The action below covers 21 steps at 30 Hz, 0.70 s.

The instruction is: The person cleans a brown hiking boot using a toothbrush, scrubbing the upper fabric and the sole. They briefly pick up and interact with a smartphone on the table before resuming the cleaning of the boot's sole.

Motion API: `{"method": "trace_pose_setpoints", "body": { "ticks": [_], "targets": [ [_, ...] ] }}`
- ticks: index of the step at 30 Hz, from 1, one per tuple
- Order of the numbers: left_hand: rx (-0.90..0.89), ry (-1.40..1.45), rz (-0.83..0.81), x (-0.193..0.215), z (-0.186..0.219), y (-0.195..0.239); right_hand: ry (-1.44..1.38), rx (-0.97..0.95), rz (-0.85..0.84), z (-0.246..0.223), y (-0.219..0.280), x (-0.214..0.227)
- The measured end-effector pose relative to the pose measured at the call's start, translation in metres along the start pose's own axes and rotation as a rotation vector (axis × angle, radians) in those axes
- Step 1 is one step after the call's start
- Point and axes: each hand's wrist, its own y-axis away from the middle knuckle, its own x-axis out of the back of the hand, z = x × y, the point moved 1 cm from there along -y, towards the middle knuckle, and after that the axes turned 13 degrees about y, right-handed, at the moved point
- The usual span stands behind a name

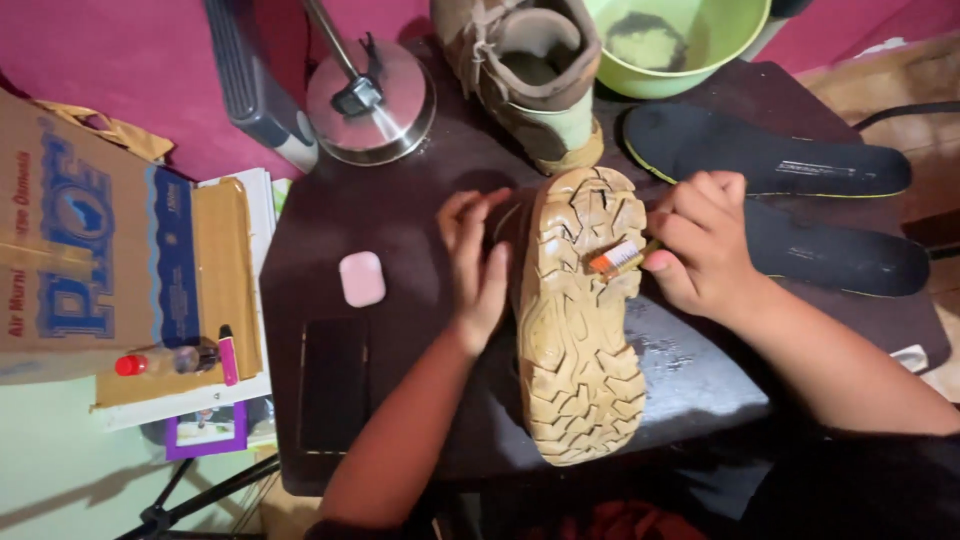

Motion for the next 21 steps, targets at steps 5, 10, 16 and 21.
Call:
{"method": "trace_pose_setpoints", "body": {
  "ticks": [5, 10, 16, 21],
  "targets": [
    [-0.207, 0.211, -0.255, -0.013, 0.025, -0.005, -0.103, 0.025, -0.049, -0.001, -0.004, 0.012],
    [-0.077, -0.11, -0.246, -0.015, 0.04, 0.009, -0.116, -0.198, -0.206, 0.019, 0.014, 0.042],
    [-0.057, -0.084, -0.254, -0.013, 0.031, 0.009, -0.177, 0.054, -0.322, -0.007, -0.024, 0.076],
    [-0.148, 0.027, -0.189, -0.013, 0.023, 0.001, -0.12, 0.024, -0.262, -0.011, -0.021, 0.081]
  ]
}}
